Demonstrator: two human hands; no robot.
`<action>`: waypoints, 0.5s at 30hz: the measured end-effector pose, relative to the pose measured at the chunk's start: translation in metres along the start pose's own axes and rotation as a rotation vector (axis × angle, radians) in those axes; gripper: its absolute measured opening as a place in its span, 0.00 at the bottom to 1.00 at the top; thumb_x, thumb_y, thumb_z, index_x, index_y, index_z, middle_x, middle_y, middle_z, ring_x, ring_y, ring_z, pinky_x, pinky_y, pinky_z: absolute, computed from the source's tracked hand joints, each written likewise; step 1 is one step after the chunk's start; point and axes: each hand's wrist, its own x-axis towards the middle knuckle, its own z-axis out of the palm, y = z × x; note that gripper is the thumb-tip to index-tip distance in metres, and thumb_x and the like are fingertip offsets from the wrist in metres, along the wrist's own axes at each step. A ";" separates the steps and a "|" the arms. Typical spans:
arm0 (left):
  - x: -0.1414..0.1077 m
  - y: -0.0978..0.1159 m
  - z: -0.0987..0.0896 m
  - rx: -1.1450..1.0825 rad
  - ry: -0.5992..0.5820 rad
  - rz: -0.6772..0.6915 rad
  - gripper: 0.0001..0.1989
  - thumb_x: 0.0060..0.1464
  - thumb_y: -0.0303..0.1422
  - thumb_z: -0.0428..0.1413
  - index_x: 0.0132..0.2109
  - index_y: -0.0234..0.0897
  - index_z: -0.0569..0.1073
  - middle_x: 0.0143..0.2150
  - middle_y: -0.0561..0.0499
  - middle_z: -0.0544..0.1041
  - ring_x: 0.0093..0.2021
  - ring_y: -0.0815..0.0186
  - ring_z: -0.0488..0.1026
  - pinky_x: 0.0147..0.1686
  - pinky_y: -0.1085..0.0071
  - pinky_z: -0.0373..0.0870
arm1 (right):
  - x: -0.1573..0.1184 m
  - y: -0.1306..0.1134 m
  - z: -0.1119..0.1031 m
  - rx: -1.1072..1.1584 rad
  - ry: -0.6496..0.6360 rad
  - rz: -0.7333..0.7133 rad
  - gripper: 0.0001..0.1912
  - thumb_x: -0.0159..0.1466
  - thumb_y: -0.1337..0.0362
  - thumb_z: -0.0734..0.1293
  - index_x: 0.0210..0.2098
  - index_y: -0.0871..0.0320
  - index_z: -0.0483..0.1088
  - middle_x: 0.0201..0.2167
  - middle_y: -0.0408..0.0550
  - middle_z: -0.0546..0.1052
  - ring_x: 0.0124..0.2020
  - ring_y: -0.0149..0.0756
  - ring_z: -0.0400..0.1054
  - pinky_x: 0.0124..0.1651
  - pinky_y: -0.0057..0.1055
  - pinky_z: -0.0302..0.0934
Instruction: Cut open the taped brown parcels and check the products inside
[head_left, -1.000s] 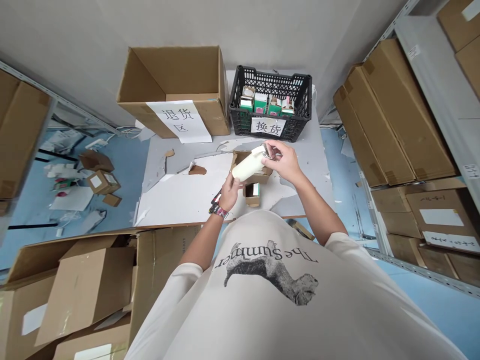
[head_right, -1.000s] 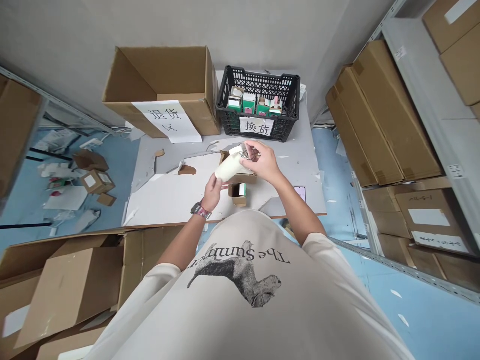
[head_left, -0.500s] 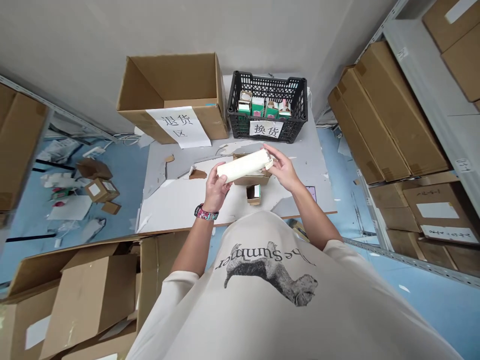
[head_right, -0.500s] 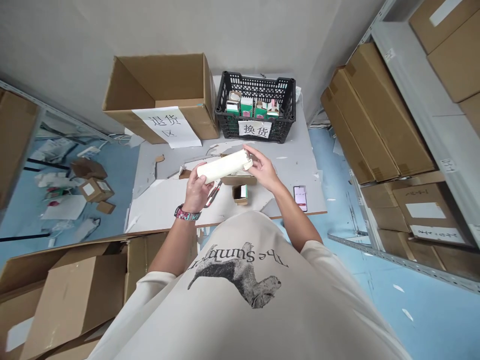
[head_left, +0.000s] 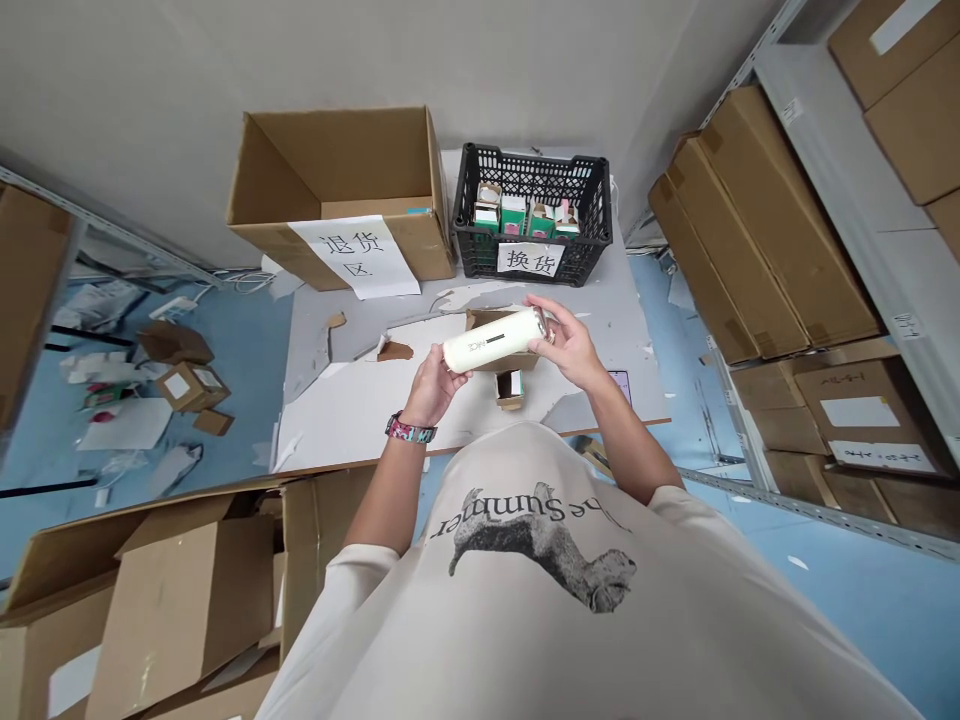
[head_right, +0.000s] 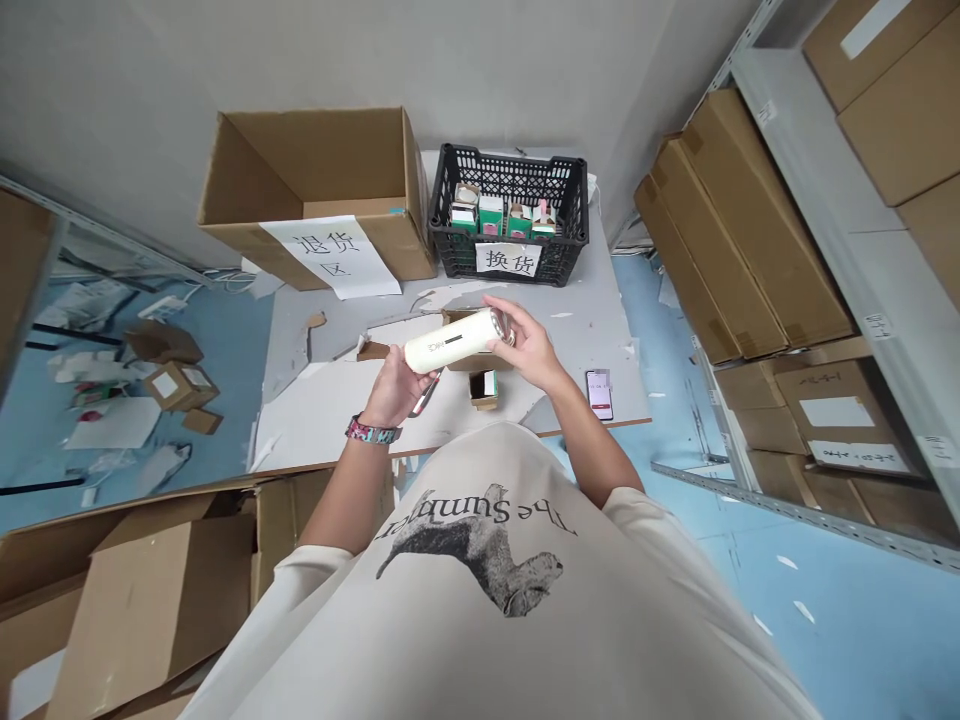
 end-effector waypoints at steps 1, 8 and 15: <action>0.001 0.000 0.000 -0.047 0.010 -0.035 0.36 0.71 0.64 0.63 0.65 0.36 0.79 0.61 0.36 0.86 0.48 0.60 0.86 0.43 0.68 0.87 | 0.001 -0.001 0.000 0.001 0.003 -0.024 0.45 0.66 0.36 0.82 0.76 0.46 0.75 0.78 0.58 0.73 0.76 0.59 0.71 0.76 0.56 0.72; -0.011 0.005 0.008 -0.176 -0.050 -0.102 0.36 0.63 0.55 0.74 0.67 0.39 0.79 0.62 0.39 0.87 0.47 0.58 0.88 0.44 0.66 0.88 | 0.010 0.001 0.012 0.134 0.140 -0.032 0.47 0.60 0.35 0.86 0.72 0.43 0.77 0.76 0.52 0.77 0.77 0.59 0.71 0.81 0.57 0.67; -0.021 -0.002 0.013 0.004 -0.074 0.082 0.40 0.61 0.55 0.76 0.72 0.45 0.76 0.74 0.37 0.79 0.68 0.45 0.83 0.64 0.47 0.87 | 0.016 -0.010 0.035 0.165 0.231 -0.045 0.45 0.63 0.32 0.83 0.73 0.40 0.77 0.76 0.49 0.78 0.82 0.59 0.66 0.82 0.58 0.67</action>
